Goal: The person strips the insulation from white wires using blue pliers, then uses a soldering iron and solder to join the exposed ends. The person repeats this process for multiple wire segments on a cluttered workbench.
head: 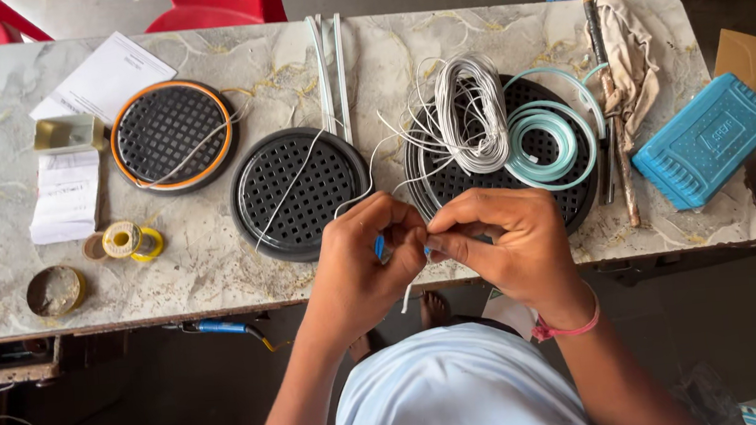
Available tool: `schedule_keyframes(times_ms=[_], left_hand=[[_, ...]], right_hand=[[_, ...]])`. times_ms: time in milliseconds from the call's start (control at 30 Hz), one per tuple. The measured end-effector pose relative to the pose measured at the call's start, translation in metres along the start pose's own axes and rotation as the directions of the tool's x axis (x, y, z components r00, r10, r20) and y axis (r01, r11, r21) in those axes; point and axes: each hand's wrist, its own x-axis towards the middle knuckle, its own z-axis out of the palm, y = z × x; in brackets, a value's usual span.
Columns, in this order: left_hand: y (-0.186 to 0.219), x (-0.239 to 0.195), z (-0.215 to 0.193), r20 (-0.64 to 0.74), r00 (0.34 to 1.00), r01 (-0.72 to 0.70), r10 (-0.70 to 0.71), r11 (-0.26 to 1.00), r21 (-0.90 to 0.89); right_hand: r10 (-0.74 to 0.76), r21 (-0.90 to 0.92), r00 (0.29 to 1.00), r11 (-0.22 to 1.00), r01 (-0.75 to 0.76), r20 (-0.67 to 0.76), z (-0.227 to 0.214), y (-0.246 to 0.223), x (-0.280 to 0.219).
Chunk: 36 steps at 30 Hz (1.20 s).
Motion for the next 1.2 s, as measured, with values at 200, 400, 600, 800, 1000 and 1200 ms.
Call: schedule_keyframes(times_ms=[200,400,600,800,1000,1200], left_hand=[[0.006,-0.003,0.012,-0.132,0.991,-0.034,0.038,0.999,0.038],[0.011,-0.004,0.009,-0.105,0.989,-0.09,0.101,0.99,0.107],[0.02,-0.002,0.007,-0.079,0.971,-0.208,0.228,0.958,0.199],[0.027,-0.003,0.012,-0.091,0.973,-0.191,0.212,0.962,0.193],[0.034,-0.004,0.016,-0.112,0.988,-0.09,0.102,0.991,0.102],[0.035,-0.005,0.018,-0.149,0.986,-0.063,0.077,0.993,0.099]], right_hand=[[0.042,0.083,0.999,0.996,-0.043,0.011,-0.001,0.001,-0.001],[0.032,0.154,0.999,0.987,-0.038,0.039,-0.006,0.0,-0.001],[-0.076,0.073,0.997,0.995,0.073,0.035,-0.007,-0.009,0.0],[-0.177,0.082,0.983,0.981,0.173,0.04,-0.012,-0.011,0.001],[-0.255,-0.084,0.967,0.963,0.256,0.021,-0.015,-0.01,0.001],[-0.288,-0.074,0.957,0.954,0.289,0.026,-0.017,-0.007,0.0]])
